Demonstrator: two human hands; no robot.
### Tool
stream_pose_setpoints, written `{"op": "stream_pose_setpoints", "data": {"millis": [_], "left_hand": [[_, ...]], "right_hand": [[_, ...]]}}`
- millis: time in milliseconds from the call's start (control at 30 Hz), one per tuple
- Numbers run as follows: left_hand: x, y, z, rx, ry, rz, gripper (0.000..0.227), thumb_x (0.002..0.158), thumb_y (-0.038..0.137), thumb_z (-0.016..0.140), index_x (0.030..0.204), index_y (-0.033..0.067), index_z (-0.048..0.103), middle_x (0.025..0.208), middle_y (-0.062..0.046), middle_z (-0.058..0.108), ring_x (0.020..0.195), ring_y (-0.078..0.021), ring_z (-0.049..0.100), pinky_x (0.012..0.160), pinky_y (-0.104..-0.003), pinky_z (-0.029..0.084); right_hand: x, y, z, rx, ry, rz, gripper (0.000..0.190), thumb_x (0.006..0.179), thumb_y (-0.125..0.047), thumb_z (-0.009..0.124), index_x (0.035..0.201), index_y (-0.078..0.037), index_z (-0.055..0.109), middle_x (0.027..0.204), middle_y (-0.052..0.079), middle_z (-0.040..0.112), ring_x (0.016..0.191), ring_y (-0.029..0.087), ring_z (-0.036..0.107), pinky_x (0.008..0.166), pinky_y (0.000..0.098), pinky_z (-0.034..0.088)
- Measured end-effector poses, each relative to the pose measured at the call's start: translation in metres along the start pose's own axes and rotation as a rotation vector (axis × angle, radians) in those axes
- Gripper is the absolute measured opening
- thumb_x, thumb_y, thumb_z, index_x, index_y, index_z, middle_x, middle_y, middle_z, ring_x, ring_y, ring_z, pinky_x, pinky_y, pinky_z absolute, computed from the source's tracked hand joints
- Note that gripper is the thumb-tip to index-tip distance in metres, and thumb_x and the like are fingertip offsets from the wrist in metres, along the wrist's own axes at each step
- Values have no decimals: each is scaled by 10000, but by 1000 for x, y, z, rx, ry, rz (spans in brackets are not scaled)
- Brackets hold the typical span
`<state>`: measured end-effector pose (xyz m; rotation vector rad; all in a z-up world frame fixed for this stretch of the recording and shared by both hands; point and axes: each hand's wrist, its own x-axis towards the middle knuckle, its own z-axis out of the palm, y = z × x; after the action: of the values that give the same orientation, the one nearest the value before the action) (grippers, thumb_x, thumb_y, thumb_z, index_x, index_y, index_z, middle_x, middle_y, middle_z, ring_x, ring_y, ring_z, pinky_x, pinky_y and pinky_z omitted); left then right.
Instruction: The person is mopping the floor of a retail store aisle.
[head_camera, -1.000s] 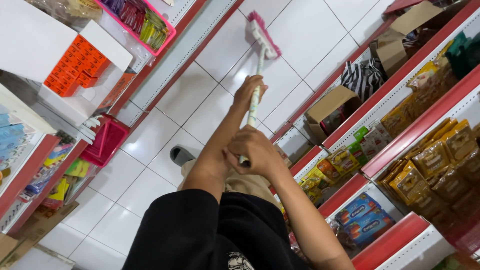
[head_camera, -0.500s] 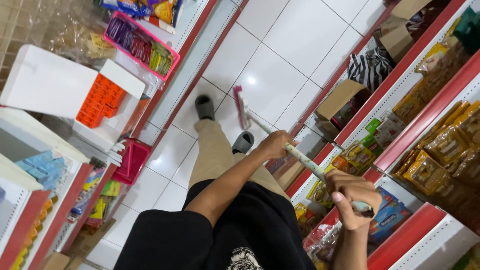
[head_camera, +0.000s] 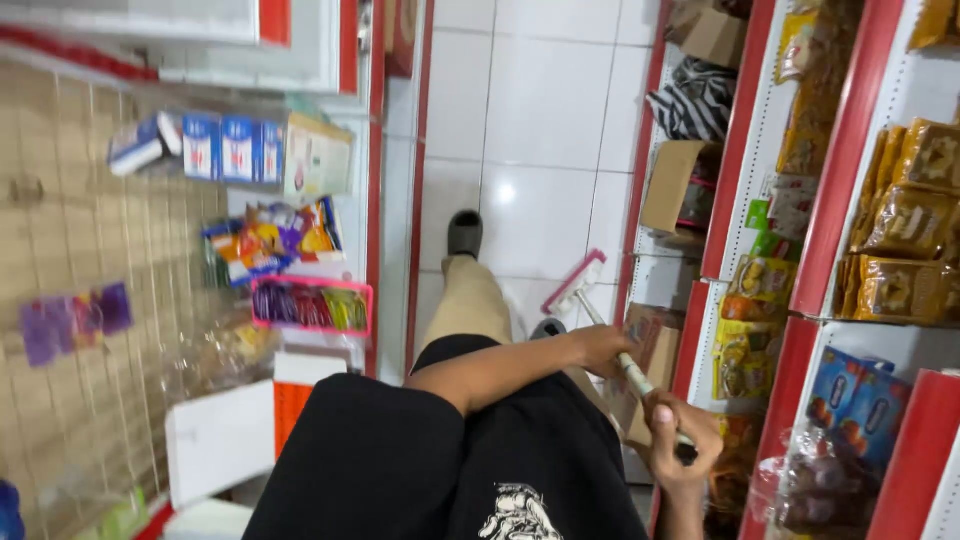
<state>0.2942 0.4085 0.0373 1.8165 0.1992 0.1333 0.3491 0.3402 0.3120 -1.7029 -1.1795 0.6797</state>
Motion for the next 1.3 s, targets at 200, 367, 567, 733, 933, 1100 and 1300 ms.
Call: {"op": "stream_pose_setpoints", "data": {"millis": [200, 367, 567, 733, 933, 1100, 1300], "left_hand": [[-5, -1, -54, -260, -157, 173, 166, 747, 248, 727, 838, 110, 707, 765, -113, 711, 746, -316, 705, 665, -416, 549], [-10, 5, -68, -316, -438, 192, 357, 839, 272, 750, 656, 42, 548, 632, -146, 572, 601, -312, 555, 593, -425, 447], [-1, -39, -67, -223, -727, -22, 516, 912, 302, 785, 654, -7, 462, 632, -153, 480, 624, -275, 456, 636, -433, 426], [1, -112, -63, -282, -477, -20, 209, 736, 180, 839, 868, 77, 713, 930, -71, 637, 917, -199, 576, 810, -404, 486], [33, -128, -108, -519, -605, -414, 283, 899, -19, 682, 688, 8, 495, 765, -84, 539, 795, -170, 529, 754, -326, 509], [36, -101, -176, -11, -326, 11, 270, 610, -6, 728, 614, 13, 458, 610, -86, 585, 544, -248, 557, 531, -343, 453], [47, -125, -226, 79, -270, 74, 244, 598, 65, 719, 572, 36, 479, 624, -123, 612, 598, -352, 607, 554, -407, 485]], "right_hand": [[31, -18, 67, -106, 290, 152, 286, 979, -5, 561, 697, 47, 557, 606, 78, 556, 499, 153, 543, 532, 305, 412], [41, -24, 96, -176, 484, 135, 299, 947, 8, 605, 658, 2, 525, 602, 93, 556, 505, 174, 560, 554, 301, 439], [57, -5, 121, -145, 507, 516, 429, 879, -52, 759, 600, 2, 438, 538, 105, 481, 486, 251, 464, 631, 343, 438], [86, 2, 127, -128, 460, 556, 172, 941, -79, 698, 812, 14, 633, 719, 107, 619, 677, 235, 604, 994, 456, 416], [116, 31, 148, -13, 408, 476, 306, 973, -223, 695, 802, 7, 588, 799, 82, 621, 778, 224, 591, 743, 367, 487], [137, 31, 176, 47, 257, 324, 390, 947, -224, 739, 731, 6, 510, 678, 86, 512, 673, 226, 517, 706, 385, 451], [162, 22, 184, 169, 301, 182, 375, 954, -178, 734, 697, -32, 503, 760, 69, 606, 772, 197, 613, 758, 362, 494]]}}
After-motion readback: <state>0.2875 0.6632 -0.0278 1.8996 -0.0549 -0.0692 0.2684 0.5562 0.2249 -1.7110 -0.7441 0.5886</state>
